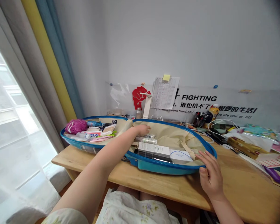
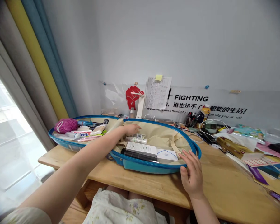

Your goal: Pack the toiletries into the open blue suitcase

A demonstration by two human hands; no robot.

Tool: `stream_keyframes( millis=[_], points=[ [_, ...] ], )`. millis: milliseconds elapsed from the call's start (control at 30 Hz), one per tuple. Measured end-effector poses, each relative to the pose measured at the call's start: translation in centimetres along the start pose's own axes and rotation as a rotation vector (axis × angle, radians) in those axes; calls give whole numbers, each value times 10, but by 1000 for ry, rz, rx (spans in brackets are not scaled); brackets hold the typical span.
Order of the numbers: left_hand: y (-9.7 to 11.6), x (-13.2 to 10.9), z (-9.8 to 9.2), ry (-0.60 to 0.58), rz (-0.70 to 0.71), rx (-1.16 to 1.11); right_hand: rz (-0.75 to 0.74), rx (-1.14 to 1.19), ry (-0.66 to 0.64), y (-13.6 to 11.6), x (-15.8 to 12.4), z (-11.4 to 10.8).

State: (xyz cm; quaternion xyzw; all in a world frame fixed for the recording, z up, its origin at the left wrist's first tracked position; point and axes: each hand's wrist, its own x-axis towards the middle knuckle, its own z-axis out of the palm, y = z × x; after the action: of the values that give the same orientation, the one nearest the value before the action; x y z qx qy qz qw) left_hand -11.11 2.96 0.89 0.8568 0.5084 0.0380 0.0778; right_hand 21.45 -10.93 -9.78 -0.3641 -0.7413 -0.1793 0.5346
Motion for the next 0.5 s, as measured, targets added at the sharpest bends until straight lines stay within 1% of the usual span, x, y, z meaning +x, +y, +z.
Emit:
stream_keyframes(
  millis=[67, 100, 167, 233, 300, 367, 433, 500],
  points=[
    [-8, -12, -20, 119, -15, 19, -13, 0, 4, 0, 0, 0],
    [-17, -21, -30, 171, -33, 34, -17, 1, 9, 0, 0, 0],
    [-45, -46, -49, 245, -109, 76, -17, 1, 12, 0, 1, 1],
    [-81, -78, -61, 276, -230, 130, -10, -1, 9, 0, 1, 1],
    [-118, -115, -65, 255, -358, 186, -2, -2, 6, 0, 0, 1],
    [-151, -150, -61, 191, -466, 237, 0, -3, 7, 0, 1, 1],
    [-175, -181, -54, 108, -531, 276, -2, -2, 7, -1, 1, 1],
    [-192, -203, -45, 44, -566, 304, -2, -4, 7, -1, 1, 1]
  ],
)
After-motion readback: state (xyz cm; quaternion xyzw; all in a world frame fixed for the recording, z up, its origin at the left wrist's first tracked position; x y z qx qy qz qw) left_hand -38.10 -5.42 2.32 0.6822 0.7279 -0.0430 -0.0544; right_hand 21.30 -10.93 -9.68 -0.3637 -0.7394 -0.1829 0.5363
